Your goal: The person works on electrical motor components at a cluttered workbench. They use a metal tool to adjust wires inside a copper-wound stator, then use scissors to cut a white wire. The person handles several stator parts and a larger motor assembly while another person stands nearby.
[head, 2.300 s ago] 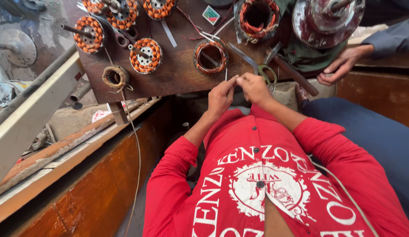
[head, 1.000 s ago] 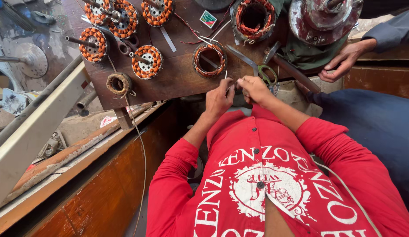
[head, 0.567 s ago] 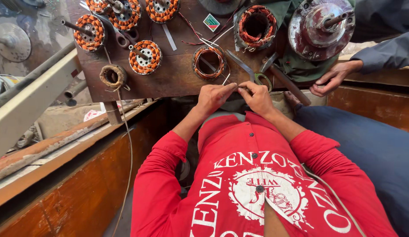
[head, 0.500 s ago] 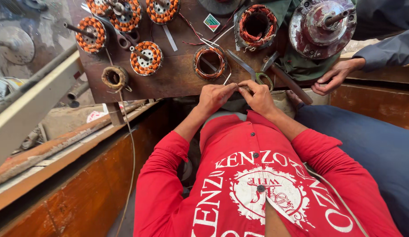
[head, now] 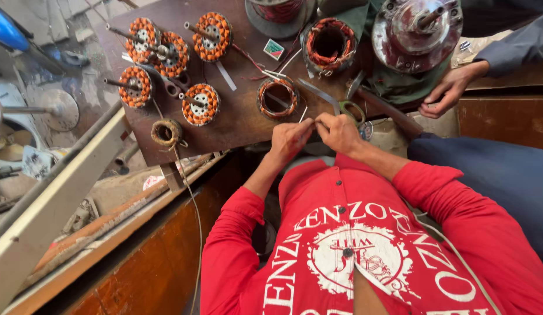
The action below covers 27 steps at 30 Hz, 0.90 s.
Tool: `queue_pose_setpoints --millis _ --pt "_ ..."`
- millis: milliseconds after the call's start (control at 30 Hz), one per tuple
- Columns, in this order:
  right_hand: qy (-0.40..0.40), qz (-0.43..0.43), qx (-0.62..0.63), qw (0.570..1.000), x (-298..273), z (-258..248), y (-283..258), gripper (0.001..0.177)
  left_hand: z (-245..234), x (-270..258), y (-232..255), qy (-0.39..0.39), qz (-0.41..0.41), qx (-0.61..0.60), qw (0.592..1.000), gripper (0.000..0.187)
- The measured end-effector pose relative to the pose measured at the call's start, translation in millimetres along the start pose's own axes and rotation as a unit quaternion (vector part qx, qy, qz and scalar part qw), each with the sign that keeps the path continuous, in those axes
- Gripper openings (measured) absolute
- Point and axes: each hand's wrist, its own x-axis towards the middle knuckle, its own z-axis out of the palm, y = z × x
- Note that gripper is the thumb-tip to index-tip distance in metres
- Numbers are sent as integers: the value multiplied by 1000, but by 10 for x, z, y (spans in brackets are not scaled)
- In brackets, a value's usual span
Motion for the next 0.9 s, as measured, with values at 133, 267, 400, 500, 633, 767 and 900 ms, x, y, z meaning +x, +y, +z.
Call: queue_pose_setpoints --millis 133,267,400,500,633,767,900 --pt "2 -17 -12 1000 25 25 74 7 50 11 -75 33 37 -7 999 26" --pt "-9 -26 -63 998 11 75 -20 8 45 35 -110 35 -16 -28 999 32" --pt "15 -3 -35 999 59 21 -102 10 41 0 -43 100 5 -12 995 30" --pt "116 -57 -100 987 186 -183 -86 35 88 -17 129 56 -160 -9 985 36" --pt "114 -132 -105 979 189 -293 -214 61 35 -105 336 80 -251 -101 959 26" --pt "36 -167 -92 981 102 -209 -294 47 51 -146 400 127 -190 -95 969 21" --pt "4 -180 -98 979 88 -119 -138 24 74 -222 399 102 -185 -78 974 25"
